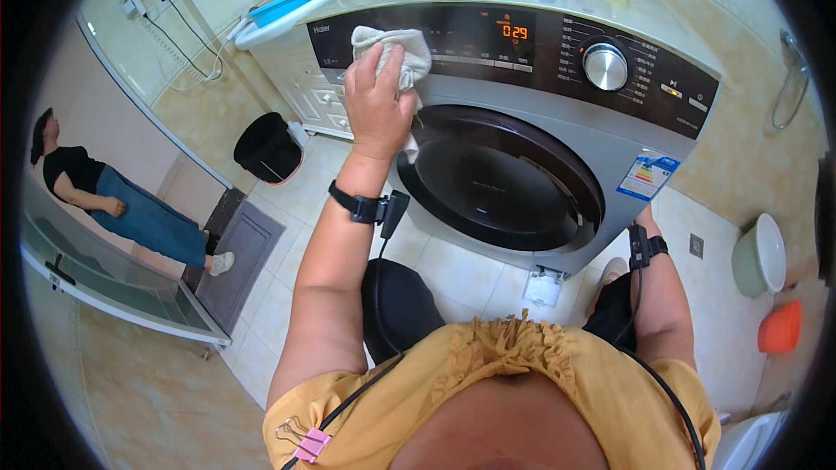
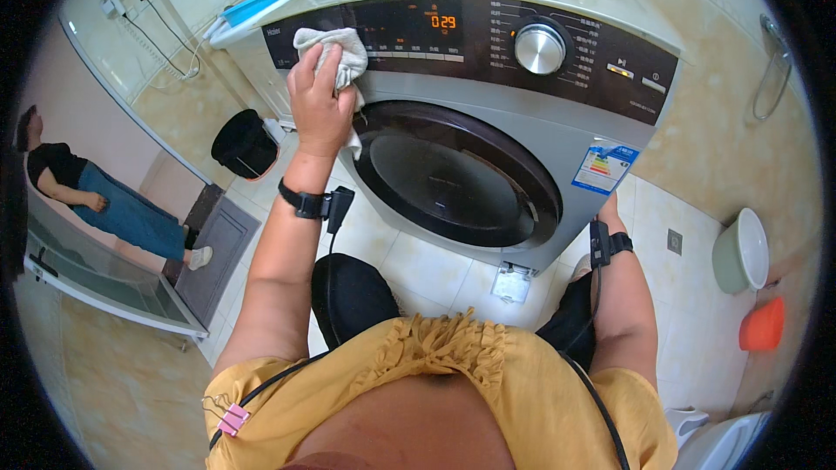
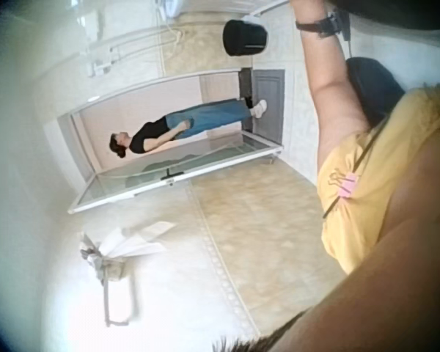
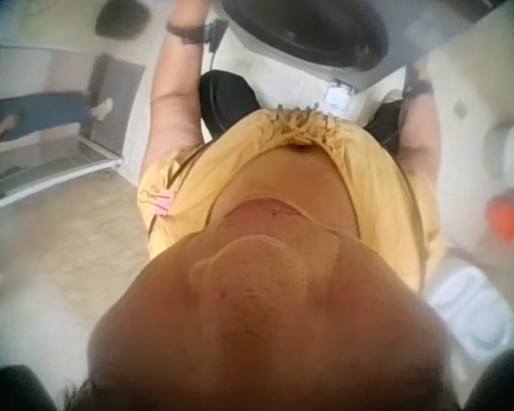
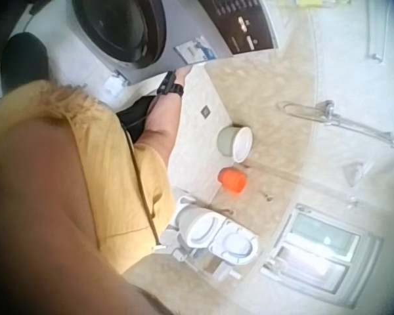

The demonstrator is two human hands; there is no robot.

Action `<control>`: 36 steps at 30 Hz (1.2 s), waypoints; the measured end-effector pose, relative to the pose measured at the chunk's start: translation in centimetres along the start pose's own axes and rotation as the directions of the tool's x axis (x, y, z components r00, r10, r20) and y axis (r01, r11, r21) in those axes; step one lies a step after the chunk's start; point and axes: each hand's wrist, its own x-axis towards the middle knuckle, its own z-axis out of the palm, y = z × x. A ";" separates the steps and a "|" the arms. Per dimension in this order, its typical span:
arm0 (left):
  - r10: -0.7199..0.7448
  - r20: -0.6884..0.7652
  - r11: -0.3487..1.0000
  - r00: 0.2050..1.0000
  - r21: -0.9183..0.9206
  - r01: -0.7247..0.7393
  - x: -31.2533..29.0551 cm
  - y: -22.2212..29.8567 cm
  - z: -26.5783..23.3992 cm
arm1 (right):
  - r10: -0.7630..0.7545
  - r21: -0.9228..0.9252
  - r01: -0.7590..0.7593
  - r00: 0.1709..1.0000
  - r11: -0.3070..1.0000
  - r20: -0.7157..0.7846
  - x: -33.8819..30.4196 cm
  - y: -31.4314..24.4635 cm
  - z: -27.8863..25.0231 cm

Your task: The person wipes the bathroom wall and floor with a cloth, then cleans the exterior of a washing machine. They dip the cloth into a white basin, wring it, and continue wiping various surfaces including the washing machine door and control panel.

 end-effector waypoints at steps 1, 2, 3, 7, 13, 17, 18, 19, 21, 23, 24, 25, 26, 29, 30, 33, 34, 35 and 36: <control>-0.030 -0.040 1.000 0.999 0.005 0.031 -0.1 -0.1 0.4 | -0.001 -0.013 0.001 1.000 1.000 0.001 0.1 0.0 -0.1; -0.061 -0.062 0.998 0.996 0.018 0.062 -0.4 -0.5 0.8 | -0.004 -0.025 0.004 1.000 1.000 0.005 0.2 0.2 -0.1; -0.099 -0.086 0.994 0.991 0.031 0.102 -0.6 -1.3 1.2 | -0.008 -0.038 0.008 1.000 0.999 0.008 0.4 0.3 -0.2; -0.327 -0.054 0.937 0.943 0.111 0.332 -2.3 -6.0 0.7 | -0.029 -0.096 0.031 0.999 0.995 0.021 1.3 1.2 -0.5; -0.566 -0.135 0.824 0.814 -0.137 0.550 -1.9 -4.7 -2.5 | 0.005 -0.112 -0.014 0.996 0.994 -0.085 1.4 1.6 0.3; -0.157 -0.077 0.949 0.985 -0.289 0.129 1.4 4.7 -3.6 | -0.100 -0.427 0.085 0.995 0.900 -0.013 1.1 1.2 0.4; -0.059 -0.043 0.962 0.997 -0.268 0.045 2.1 7.2 -4.0 | -0.107 -0.492 0.082 0.994 0.867 -0.022 1.4 1.4 0.2; 0.012 0.018 0.971 1.000 -0.239 -0.007 2.9 9.7 -4.0 | -0.136 -0.545 0.108 0.991 0.831 -0.011 1.9 1.8 0.1; 0.162 0.051 0.961 0.986 -0.236 -0.146 4.3 13.6 -3.8 | -0.213 -0.622 0.182 0.977 0.762 0.024 3.4 3.0 -0.3; 0.223 0.004 0.937 0.975 -0.278 -0.214 5.6 16.1 -2.7 | -0.242 -0.715 0.169 0.970 0.678 0.000 5.0 4.7 -0.8; 0.218 0.010 0.941 0.976 -0.266 -0.207 5.7 17.0 -2.1 | -0.253 -0.736 0.173 0.967 0.654 0.002 5.6 5.4 -1.0; 0.208 0.020 0.946 0.978 -0.257 -0.196 5.5 17.7 -1.6 | -0.298 -0.702 0.245 0.953 0.669 0.049 6.1 5.8 -1.1; 0.199 0.052 0.952 0.979 -0.247 -0.180 4.9 18.3 -1.2 | -0.304 -0.687 0.262 0.951 0.678 0.063 6.2 6.1 -1.2; 0.197 0.146 0.961 0.969 -0.226 -0.161 2.6 19.8 -0.8 | -0.340 -0.716 0.302 0.936 0.630 0.096 5.3 5.2 -0.7; 0.210 0.204 0.952 0.956 -0.266 -0.152 1.9 20.3 -0.8 | -0.364 -0.769 0.332 0.921 0.547 0.139 4.6 4.4 -0.4; 0.278 0.311 0.895 0.909 -0.427 -0.128 0.6 21.8 -1.7 | -0.313 -0.841 0.282 0.939 0.461 0.143 2.5 1.8 0.9; 0.258 0.264 0.881 0.930 -0.459 -0.114 0.8 22.0 -2.1 | -0.288 -0.853 0.255 0.949 0.456 0.130 2.0 1.1 1.2; 0.249 0.199 0.857 0.948 -0.502 -0.119 1.3 22.0 -2.5 | -0.299 -0.847 0.258 0.946 0.465 0.125 1.8 0.6 1.4; 0.210 0.118 0.889 0.971 -0.437 -0.139 2.2 21.7 -2.7 | -0.312 -0.839 0.270 0.942 0.472 0.128 1.6 0.4 1.6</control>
